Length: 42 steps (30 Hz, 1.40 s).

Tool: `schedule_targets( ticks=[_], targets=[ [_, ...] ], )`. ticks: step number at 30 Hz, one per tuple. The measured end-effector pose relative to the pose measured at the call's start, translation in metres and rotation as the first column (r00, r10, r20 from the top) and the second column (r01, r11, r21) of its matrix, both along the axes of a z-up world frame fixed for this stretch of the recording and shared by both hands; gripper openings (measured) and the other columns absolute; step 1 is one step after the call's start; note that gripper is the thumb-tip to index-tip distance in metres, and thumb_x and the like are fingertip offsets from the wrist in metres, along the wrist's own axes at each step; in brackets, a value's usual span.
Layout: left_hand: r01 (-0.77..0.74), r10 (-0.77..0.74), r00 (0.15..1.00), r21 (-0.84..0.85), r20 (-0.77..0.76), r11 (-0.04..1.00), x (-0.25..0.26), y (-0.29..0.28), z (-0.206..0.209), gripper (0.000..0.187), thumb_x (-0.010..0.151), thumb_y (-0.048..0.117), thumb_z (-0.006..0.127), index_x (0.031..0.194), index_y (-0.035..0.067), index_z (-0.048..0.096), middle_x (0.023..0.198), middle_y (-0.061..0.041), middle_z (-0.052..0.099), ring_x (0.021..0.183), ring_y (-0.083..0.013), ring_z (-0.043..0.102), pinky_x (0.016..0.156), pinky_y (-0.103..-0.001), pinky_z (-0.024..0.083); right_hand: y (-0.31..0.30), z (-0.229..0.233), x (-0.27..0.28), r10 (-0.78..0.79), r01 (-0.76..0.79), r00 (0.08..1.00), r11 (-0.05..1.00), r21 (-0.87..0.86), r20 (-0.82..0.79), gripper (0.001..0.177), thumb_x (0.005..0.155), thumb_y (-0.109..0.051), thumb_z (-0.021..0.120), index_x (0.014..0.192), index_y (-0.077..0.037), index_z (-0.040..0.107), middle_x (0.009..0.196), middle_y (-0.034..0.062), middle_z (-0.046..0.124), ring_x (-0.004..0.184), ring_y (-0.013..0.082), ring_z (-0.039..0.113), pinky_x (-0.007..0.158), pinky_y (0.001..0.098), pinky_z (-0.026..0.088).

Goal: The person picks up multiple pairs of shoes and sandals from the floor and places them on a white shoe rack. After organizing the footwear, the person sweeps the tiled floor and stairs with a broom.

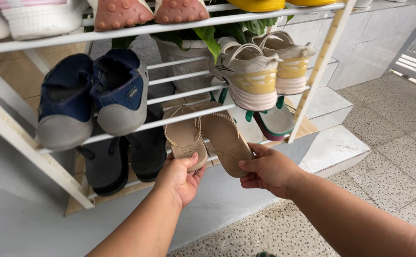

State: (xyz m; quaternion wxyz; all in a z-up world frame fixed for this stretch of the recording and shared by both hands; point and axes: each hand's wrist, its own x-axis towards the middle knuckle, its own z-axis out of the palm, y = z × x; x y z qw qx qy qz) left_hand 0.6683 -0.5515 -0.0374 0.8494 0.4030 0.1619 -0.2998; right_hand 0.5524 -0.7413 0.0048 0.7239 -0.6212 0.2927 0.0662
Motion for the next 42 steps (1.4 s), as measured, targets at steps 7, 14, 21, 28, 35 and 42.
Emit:
schedule_targets(
  ticks=[7, 14, 21, 28, 35, 42],
  targets=[
    [-0.005, 0.005, 1.000, 0.055, -0.001, 0.998, 0.093, -0.021, -0.017, 0.064, 0.084, -0.006, 0.068, 0.136, 0.026, 0.048, 0.127, -0.003, 0.064, 0.115, -0.0233, 0.064, 0.097, -0.042, 0.053, 0.001, -0.018, 0.096, -0.125, 0.124, 0.992, 0.992, -0.035, -0.024, 0.067, 0.091, -0.009, 0.065, 0.153, -0.023, 0.043, 0.112, 0.0081, 0.067, 0.087, 0.0186, 0.064, 0.084, 0.0370, 0.061],
    [0.042, -0.036, 0.998, 0.151, -0.045, 0.988, 0.116, -0.025, -0.042, 0.062, 0.089, 0.009, 0.067, 0.139, 0.035, 0.043, 0.141, 0.002, 0.061, 0.124, -0.0178, 0.058, 0.098, -0.043, 0.047, 0.003, -0.059, 0.148, -0.142, 0.142, 0.987, 0.990, 0.007, -0.074, 0.056, 0.097, -0.017, 0.059, 0.151, -0.026, 0.050, 0.114, 0.0057, 0.064, 0.089, 0.0185, 0.061, 0.084, 0.0355, 0.060],
    [0.211, -0.240, 0.971, 0.387, 0.026, 0.898, 0.113, -0.024, -0.048, 0.063, 0.099, 0.017, 0.056, 0.150, 0.041, 0.027, 0.149, 0.002, 0.047, 0.126, -0.0200, 0.056, 0.101, -0.040, 0.054, 0.012, -0.089, 0.150, -0.243, 0.250, 0.952, 0.968, 0.015, -0.184, 0.055, 0.102, -0.022, 0.052, 0.155, -0.033, 0.041, 0.116, 0.0064, 0.063, 0.090, 0.0191, 0.060, 0.085, 0.0353, 0.060],
    [0.261, -0.270, 0.963, 0.258, 0.000, 0.930, 0.123, -0.039, -0.065, 0.039, 0.101, 0.019, 0.056, 0.139, 0.023, 0.049, 0.136, -0.004, 0.058, 0.116, -0.0230, 0.063, 0.093, -0.038, 0.059, 0.019, -0.092, 0.147, -0.439, 0.443, 0.889, 0.897, 0.001, -0.130, 0.061, 0.102, -0.018, 0.056, 0.157, -0.037, 0.039, 0.122, 0.0058, 0.066, 0.089, 0.0172, 0.064, 0.084, 0.0325, 0.063],
    [0.406, -0.400, 0.910, 0.430, -0.110, 0.806, 0.132, -0.023, -0.082, 0.023, 0.106, 0.020, 0.046, 0.130, 0.019, 0.047, 0.122, -0.011, 0.066, 0.100, -0.0269, 0.071, 0.089, -0.042, 0.060, 0.009, -0.100, 0.147, -0.377, 0.390, 0.916, 0.917, 0.082, -0.140, 0.060, 0.101, -0.021, 0.056, 0.156, -0.040, 0.041, 0.122, 0.0054, 0.064, 0.089, 0.0176, 0.063, 0.085, 0.0327, 0.062],
    [0.405, -0.379, 0.912, 0.491, -0.157, 0.772, 0.113, -0.027, -0.080, 0.036, 0.108, 0.027, 0.036, 0.145, 0.026, 0.037, 0.131, -0.010, 0.065, 0.108, -0.0275, 0.070, 0.095, -0.045, 0.057, -0.006, -0.100, 0.139, -0.194, 0.203, 0.964, 0.978, 0.036, -0.181, 0.062, 0.103, -0.025, 0.052, 0.159, -0.039, 0.031, 0.126, 0.0062, 0.062, 0.089, 0.0203, 0.063, 0.086, 0.0366, 0.062]
  ],
)
